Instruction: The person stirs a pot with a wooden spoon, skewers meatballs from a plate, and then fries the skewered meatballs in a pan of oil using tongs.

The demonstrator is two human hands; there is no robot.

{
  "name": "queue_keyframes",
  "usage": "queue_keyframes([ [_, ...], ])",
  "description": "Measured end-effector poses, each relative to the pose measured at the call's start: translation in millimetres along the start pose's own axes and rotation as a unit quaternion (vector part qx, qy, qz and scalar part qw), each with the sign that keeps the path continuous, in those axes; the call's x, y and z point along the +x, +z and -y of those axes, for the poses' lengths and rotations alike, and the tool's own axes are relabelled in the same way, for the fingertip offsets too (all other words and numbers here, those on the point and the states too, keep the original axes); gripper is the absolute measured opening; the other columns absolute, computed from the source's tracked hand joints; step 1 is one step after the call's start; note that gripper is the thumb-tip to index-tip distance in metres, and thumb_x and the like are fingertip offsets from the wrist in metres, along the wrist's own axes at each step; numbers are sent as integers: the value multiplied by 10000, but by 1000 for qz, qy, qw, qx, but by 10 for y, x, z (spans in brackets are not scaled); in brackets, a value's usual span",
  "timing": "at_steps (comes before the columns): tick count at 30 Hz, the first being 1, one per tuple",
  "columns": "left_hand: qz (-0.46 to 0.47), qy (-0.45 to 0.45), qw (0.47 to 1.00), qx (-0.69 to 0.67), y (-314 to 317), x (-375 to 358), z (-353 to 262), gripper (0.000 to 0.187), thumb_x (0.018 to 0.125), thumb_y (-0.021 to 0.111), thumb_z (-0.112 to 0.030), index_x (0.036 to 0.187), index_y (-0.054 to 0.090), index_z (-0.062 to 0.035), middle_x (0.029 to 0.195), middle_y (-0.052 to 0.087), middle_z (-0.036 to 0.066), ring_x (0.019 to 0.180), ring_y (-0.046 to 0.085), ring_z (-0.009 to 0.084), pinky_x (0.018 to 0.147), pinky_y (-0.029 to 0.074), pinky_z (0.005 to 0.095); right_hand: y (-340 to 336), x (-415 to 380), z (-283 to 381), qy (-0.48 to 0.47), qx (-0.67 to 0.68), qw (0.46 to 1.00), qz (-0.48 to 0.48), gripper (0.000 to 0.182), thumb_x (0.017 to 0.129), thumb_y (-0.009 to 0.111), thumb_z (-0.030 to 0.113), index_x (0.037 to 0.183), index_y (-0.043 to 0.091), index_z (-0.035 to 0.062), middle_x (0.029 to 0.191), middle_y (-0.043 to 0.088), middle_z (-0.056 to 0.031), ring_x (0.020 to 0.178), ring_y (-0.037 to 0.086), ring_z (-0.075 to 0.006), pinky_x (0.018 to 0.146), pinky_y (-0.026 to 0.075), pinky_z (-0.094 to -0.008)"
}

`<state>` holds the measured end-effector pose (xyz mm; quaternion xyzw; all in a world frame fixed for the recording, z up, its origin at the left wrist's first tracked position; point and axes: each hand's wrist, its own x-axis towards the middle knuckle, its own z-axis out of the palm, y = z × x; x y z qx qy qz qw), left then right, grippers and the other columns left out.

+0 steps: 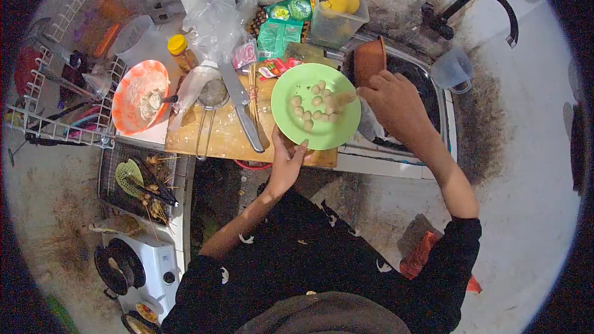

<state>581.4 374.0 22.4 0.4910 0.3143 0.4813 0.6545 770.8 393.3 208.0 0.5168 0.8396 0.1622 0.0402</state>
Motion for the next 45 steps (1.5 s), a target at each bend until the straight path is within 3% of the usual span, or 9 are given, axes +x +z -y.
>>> queue_keyframes([
  [7, -13, 10, 1000, 21, -26, -3, -7, 691, 831, 418, 44, 1305, -63, -102, 1289, 212, 152, 1017, 478, 216, 764, 494, 299, -139, 106, -88, 25, -3, 999, 34, 183, 676, 538, 111, 844, 608, 125, 741, 522, -23, 792, 513, -188, 677, 409, -314],
  [12, -27, -22, 999, -18, -22, -4, -3, 693, 827, 427, 49, 1309, -48, -100, 1303, 184, 143, 966, 507, 206, 744, 501, 298, -117, 45, -119, 17, -5, 1000, -9, 169, 678, 541, 112, 827, 618, 128, 724, 535, -25, 765, 514, -188, 670, 409, -318],
  [24, -9, 29, 999, -11, -48, 5, 76, 698, 824, 427, 59, 1311, -56, -77, 1315, 185, 144, 965, 514, 218, 749, 501, 290, -156, -26, -109, 50, 6, 999, 21, 178, 709, 503, 110, 853, 608, 127, 756, 553, -40, 819, 542, -195, 676, 428, -325],
  [32, -23, -38, 999, -27, -38, -14, -5, 711, 815, 439, 62, 1312, -49, -81, 1321, 168, 146, 959, 522, 229, 733, 509, 278, -181, -35, -84, 39, 1, 998, 39, 171, 710, 508, 109, 843, 613, 130, 747, 553, -48, 802, 546, -206, 666, 434, -329],
  [45, -8, -31, 999, -35, -63, -1, 35, 715, 814, 437, 65, 1313, -49, -95, 1328, 144, 148, 964, 519, 232, 731, 513, 283, -100, 54, -109, 14, 15, 1000, 6, 144, 677, 536, 106, 792, 618, 136, 676, 513, -20, 754, 527, -192, 639, 418, -319],
])
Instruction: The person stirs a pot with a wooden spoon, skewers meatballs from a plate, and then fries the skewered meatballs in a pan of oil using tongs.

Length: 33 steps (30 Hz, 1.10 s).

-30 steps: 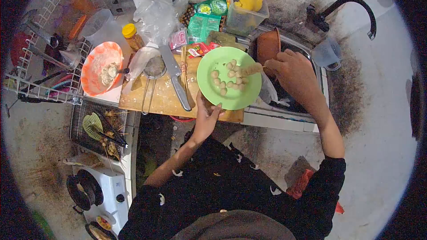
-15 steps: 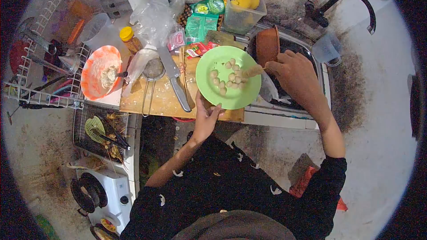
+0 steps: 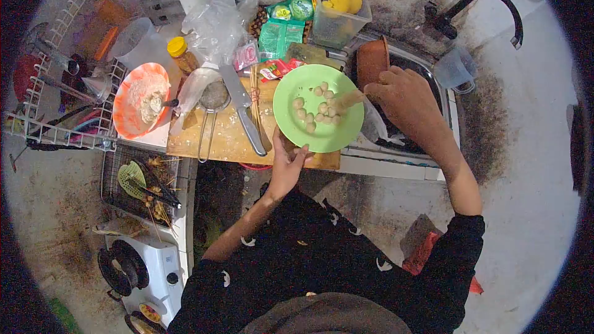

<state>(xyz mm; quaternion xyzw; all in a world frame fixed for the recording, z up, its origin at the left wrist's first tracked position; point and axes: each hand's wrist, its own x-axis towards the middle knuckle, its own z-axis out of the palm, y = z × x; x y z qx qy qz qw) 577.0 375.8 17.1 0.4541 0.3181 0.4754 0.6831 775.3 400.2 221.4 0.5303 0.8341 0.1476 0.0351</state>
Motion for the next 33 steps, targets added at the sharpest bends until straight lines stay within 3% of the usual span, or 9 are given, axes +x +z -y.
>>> queue_keyframes([
  [9, 7, 25, 999, 28, 7, 9, 11, 699, 819, 420, 68, 1312, -46, -103, 1301, 197, 143, 961, 526, 233, 740, 509, 286, 11, 291, 146, -34, -73, 990, 117, 101, 674, 530, 102, 727, 612, 125, 682, 554, -57, 740, 561, -215, 645, 441, -330],
  [15, -30, 53, 997, 47, -23, -47, 52, 665, 840, 429, 23, 1304, -35, -84, 1203, 345, 152, 769, 541, 167, 674, 497, 281, 122, 185, 10, 24, 9, 996, 81, 105, 691, 517, 100, 731, 614, 105, 707, 572, -64, 736, 565, -219, 637, 441, -348],
  [17, 65, -153, 984, -61, -160, -109, 57, 503, 870, 433, -60, 1284, 148, -46, 1071, 478, 124, 714, 515, 135, 655, 471, 259, 169, -41, -46, 88, 84, 992, 44, 122, 723, 513, 94, 782, 619, 96, 753, 588, -79, 757, 571, -215, 655, 441, -335],
  [18, 65, -149, 985, -65, -196, -149, 28, 503, 870, 433, -60, 1284, 148, -46, 1071, 478, 124, 714, 515, 135, 655, 471, 259, 213, -171, -35, 148, 161, 976, 10, 140, 755, 509, 89, 832, 625, 87, 798, 603, -94, 778, 577, -212, 674, 441, -322],
  [20, 259, -162, 947, 96, -215, -215, -84, 339, 881, 437, -131, 1186, 348, -13, 962, 545, 90, 815, 527, 145, 741, 442, 260, 559, -445, 81, 261, 306, 912, -76, 164, 823, 486, 92, 927, 609, 58, 865, 619, -102, 804, 579, -164, 723, 426, -273],
  [23, 272, -42, 953, 126, 73, -220, -333, 293, 880, 439, -144, 1136, 433, -1, 1053, 517, 95, 968, 493, 159, 857, 384, 286, 823, -612, 501, 338, 494, 788, -147, 174, 866, 453, 105, 929, 584, 9, 867, 603, -65, 813, 527, -97, 752, 398, -234],
  [26, 180, 9, 972, 148, 283, -166, -397, 347, 888, 414, -143, 1205, 381, -4, 1149, 463, 112, 1086, 423, 178, 922, 322, 301, 1168, -636, 1028, 367, 537, 730, -208, 191, 885, 422, 129, 955, 544, 0, 877, 562, -42, 845, 491, -109, 784, 379, -242],
  [28, 148, 19, 982, 119, 382, -114, -434, 359, 892, 404, -144, 1221, 368, -6, 1177, 441, 114, 1099, 411, 180, 925, 317, 303, 960, -529, 1363, 417, 651, 609, -176, 207, 895, 396, 146, 1000, 513, 11, 929, 528, -40, 893, 465, -122, 811, 363, -253],
  [33, 70, -44, 995, 60, 308, -167, -506, 306, 901, 377, -142, 1161, 448, 3, 975, 549, 62, 891, 507, 122, 830, 378, 248, 1199, -358, 1996, 384, 689, 562, -250, 268, 906, 364, 211, 1032, 472, 1, 983, 492, -116, 971, 454, -179, 875, 326, -298],
])
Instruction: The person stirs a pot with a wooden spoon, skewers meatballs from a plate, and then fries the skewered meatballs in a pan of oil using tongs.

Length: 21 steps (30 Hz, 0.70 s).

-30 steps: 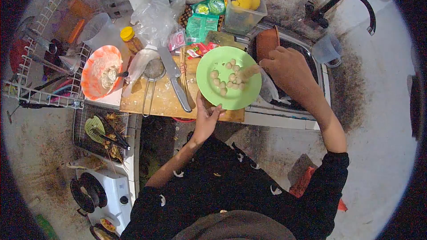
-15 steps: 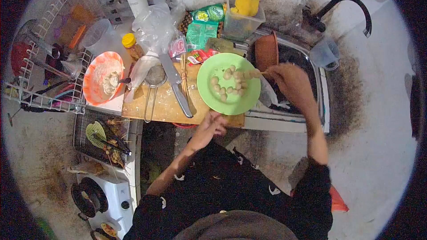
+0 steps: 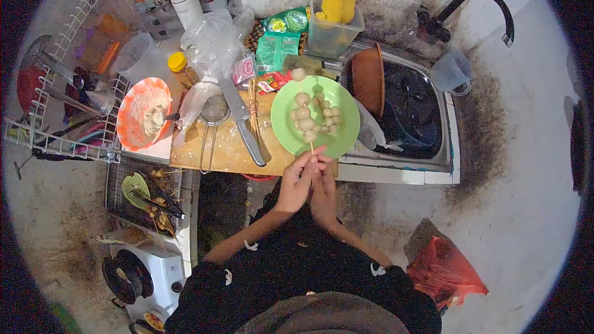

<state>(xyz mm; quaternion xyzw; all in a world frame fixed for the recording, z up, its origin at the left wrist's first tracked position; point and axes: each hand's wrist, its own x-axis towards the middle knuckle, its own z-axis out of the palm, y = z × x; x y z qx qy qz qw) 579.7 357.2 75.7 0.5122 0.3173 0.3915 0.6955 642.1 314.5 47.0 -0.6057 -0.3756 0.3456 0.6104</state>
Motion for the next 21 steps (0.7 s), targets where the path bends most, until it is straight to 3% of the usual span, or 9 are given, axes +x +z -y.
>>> queue_keyframes([
  [2, -27, 33, 998, 51, -91, -18, -1, 289, 910, 364, -166, 1098, 495, 10, 869, 540, 23, 798, 496, 87, 772, 386, 214, 64, -24, 96, 16, 35, 999, 3, 269, 907, 360, 215, 1033, 464, 2, 1003, 486, -125, 979, 446, -176, 885, 316, -300],
  [5, -92, 77, 988, 100, -404, -44, 20, 259, 910, 362, -167, 1010, 516, 15, 733, 506, 2, 723, 475, 76, 694, 390, 216, 11, 239, 118, 61, -14, 971, 231, 263, 885, 395, 207, 1051, 428, 6, 1003, 504, -140, 949, 496, -230, 815, 394, -347],
  [6, -93, 77, 987, 102, -482, -84, -91, 259, 910, 362, -167, 1010, 516, 15, 733, 506, 2, 723, 475, 76, 694, 390, 216, 64, 334, 163, 61, -11, 971, 232, 263, 885, 395, 207, 1051, 428, 6, 1003, 504, -140, 949, 496, -230, 815, 394, -347],
  [9, -150, 58, 975, 154, -647, -220, -344, 237, 908, 373, -183, 965, 529, -14, 625, 413, -46, 585, 393, 38, 531, 327, 183, 293, 542, 283, -218, -360, 875, 239, 305, 766, 515, 81, 1032, 422, -35, 915, 485, -175, 795, 526, -327, 701, 439, -373],
  [12, -203, 60, 974, 81, -754, -278, -380, 220, 904, 389, -214, 929, 536, -51, 574, 321, -82, 491, 276, 9, 430, 202, 176, 689, 652, 284, -213, -463, 803, 309, 335, 711, 525, 53, 1018, 440, -53, 934, 484, -198, 814, 533, -328, 692, 448, -392],
  [13, -216, 64, 971, 80, -783, -296, -379, 216, 904, 392, -219, 922, 535, -59, 564, 309, -88, 473, 251, 2, 415, 179, 176, 777, 630, 358, -213, -459, 817, 277, 274, 671, 536, 58, 917, 506, -60, 926, 492, -207, 782, 535, -347, 675, 455, -405],
  [17, -239, 52, 967, 66, -839, -364, -378, 254, 911, 379, -220, 958, 554, -42, 539, 303, -100, 461, 223, -1, 418, 153, 182, 982, 821, -65, -268, -488, 785, 272, 297, 717, 501, 105, 966, 458, -51, 875, 505, -214, 767, 547, -348, 671, 469, -401],
  [19, -238, 55, 967, 73, -857, -387, -399, 247, 908, 386, -212, 963, 552, -37, 539, 305, -101, 459, 224, -3, 417, 154, 181, 864, 874, 391, -112, -470, 772, 412, 293, 722, 510, 119, 967, 456, -32, 888, 527, -234, 801, 552, -356, 691, 454, -425],
  [21, -239, 58, 966, 77, -884, -388, -388, 240, 906, 394, -204, 968, 549, -32, 539, 306, -103, 458, 225, -4, 416, 154, 181, 631, 861, 627, -129, -428, 823, 350, 295, 738, 518, 124, 995, 457, -8, 848, 535, -229, 781, 556, -345, 682, 444, -419],
])
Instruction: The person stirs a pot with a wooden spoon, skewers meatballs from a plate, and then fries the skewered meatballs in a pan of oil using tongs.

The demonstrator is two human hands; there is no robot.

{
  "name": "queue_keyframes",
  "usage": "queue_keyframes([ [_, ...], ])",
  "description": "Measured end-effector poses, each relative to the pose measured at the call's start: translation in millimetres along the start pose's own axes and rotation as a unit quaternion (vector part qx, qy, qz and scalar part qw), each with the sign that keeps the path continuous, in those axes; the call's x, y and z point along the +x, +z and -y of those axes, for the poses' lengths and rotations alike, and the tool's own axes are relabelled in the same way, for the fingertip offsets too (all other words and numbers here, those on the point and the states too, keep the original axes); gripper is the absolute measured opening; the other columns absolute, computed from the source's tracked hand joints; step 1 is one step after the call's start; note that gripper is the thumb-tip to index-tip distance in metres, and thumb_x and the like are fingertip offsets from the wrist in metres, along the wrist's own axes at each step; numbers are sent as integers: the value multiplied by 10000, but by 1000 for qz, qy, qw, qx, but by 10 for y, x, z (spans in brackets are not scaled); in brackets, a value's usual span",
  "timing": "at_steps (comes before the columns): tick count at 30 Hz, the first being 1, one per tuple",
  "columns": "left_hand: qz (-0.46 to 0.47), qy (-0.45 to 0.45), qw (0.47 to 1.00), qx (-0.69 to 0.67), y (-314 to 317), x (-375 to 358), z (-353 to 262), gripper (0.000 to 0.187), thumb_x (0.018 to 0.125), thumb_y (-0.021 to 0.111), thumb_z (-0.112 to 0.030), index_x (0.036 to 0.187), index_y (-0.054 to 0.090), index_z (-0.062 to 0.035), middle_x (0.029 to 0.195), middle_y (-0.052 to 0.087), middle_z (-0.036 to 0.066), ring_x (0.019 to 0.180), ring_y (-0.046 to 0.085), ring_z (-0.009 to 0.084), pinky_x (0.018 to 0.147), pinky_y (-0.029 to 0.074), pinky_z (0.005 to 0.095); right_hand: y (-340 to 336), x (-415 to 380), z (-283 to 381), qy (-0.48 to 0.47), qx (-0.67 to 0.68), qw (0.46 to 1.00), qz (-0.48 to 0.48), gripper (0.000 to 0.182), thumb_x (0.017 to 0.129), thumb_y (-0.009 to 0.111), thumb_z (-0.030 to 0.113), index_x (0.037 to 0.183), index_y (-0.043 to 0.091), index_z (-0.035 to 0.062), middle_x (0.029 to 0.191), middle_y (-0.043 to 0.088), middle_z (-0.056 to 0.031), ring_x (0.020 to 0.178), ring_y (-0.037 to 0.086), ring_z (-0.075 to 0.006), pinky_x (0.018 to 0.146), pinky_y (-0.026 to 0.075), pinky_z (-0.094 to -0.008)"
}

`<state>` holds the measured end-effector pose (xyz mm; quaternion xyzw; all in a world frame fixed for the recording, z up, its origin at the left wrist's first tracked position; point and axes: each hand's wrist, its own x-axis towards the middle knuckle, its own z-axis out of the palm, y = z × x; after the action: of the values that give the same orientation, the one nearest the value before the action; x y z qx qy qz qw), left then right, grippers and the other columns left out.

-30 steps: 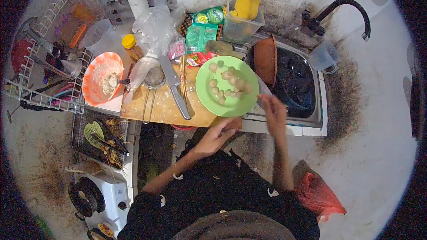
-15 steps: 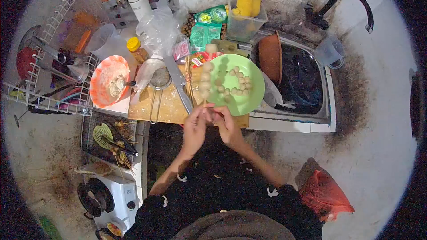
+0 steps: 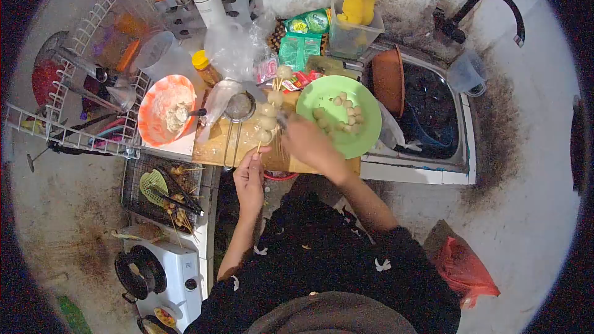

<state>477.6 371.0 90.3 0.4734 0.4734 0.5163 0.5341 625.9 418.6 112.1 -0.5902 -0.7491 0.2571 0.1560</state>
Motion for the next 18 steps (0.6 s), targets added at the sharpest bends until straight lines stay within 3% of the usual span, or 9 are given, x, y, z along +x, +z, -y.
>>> queue_keyframes([
  [1, 0, -1, 1000, 1, -21, 20, 34, 232, 902, 403, -194, 973, 550, -29, 542, 312, -104, 460, 227, -5, 418, 155, 179, -90, -101, -59, 5, 44, 996, -83, 299, 753, 525, 129, 1022, 458, 15, 808, 544, -224, 761, 561, -335, 674, 433, -414],
  [4, -10, 15, 1000, 0, -34, 78, 98, 221, 896, 417, -178, 979, 553, -25, 544, 322, -106, 466, 231, -7, 423, 159, 173, -227, -395, -282, 87, 106, 986, -97, 299, 802, 522, 168, 1060, 471, 26, 843, 560, -210, 762, 570, -319, 671, 432, -392],
  [6, -28, 25, 999, -9, -31, 118, 128, 218, 894, 424, -175, 985, 559, -29, 532, 316, -111, 456, 225, -9, 415, 159, 168, -289, -581, -394, 26, 153, 958, -243, 368, 824, 523, 171, 1160, 444, 43, 836, 585, -138, 711, 573, -208, 628, 429, -325],
  [7, -26, 24, 999, -11, -44, 135, 138, 218, 894, 424, -175, 985, 559, -29, 532, 316, -111, 456, 225, -9, 415, 159, 168, -336, -660, -450, 28, 150, 958, -244, 368, 824, 523, 171, 1160, 444, 43, 836, 585, -138, 711, 573, -208, 628, 429, -325],
  [9, 8, -21, 1000, -12, -95, 171, 148, 217, 891, 433, -183, 980, 562, -33, 522, 301, -112, 439, 218, -12, 399, 147, 171, -428, -788, -491, 96, 245, 935, -236, 366, 811, 552, 214, 1157, 480, 121, 1044, 563, -162, 917, 570, -272, 797, 422, -338],
  [10, 14, -21, 1000, -8, -99, 197, 183, 224, 892, 432, -201, 976, 567, -42, 515, 287, -115, 423, 210, -13, 386, 133, 176, -519, -851, -426, 124, 241, 932, -240, 314, 806, 561, 214, 1103, 536, 117, 1017, 584, -137, 890, 580, -234, 784, 428, -325],
  [14, 43, -27, 999, 20, -77, 259, 259, 239, 894, 427, -222, 971, 573, -50, 509, 280, -118, 421, 211, -13, 385, 133, 177, -576, -837, -487, 178, 244, 932, -199, 315, 803, 566, 213, 1103, 544, 120, 988, 595, -137, 848, 594, -222, 764, 437, -313],
  [16, 30, -47, 998, 4, -51, 294, 320, 253, 894, 426, -240, 968, 577, -52, 502, 270, -118, 416, 209, -11, 382, 135, 180, -505, -739, -556, 104, 197, 942, -252, 322, 798, 574, 217, 1101, 550, 112, 949, 610, -129, 795, 604, -194, 731, 450, -301],
  [18, 26, -45, 999, -4, -40, 298, 326, 255, 892, 431, -244, 966, 578, -50, 501, 268, -117, 414, 208, -9, 381, 136, 181, -533, -746, -521, 116, 202, 941, -246, 316, 796, 577, 221, 1093, 558, 117, 935, 614, -127, 785, 605, -185, 724, 453, -297],
])
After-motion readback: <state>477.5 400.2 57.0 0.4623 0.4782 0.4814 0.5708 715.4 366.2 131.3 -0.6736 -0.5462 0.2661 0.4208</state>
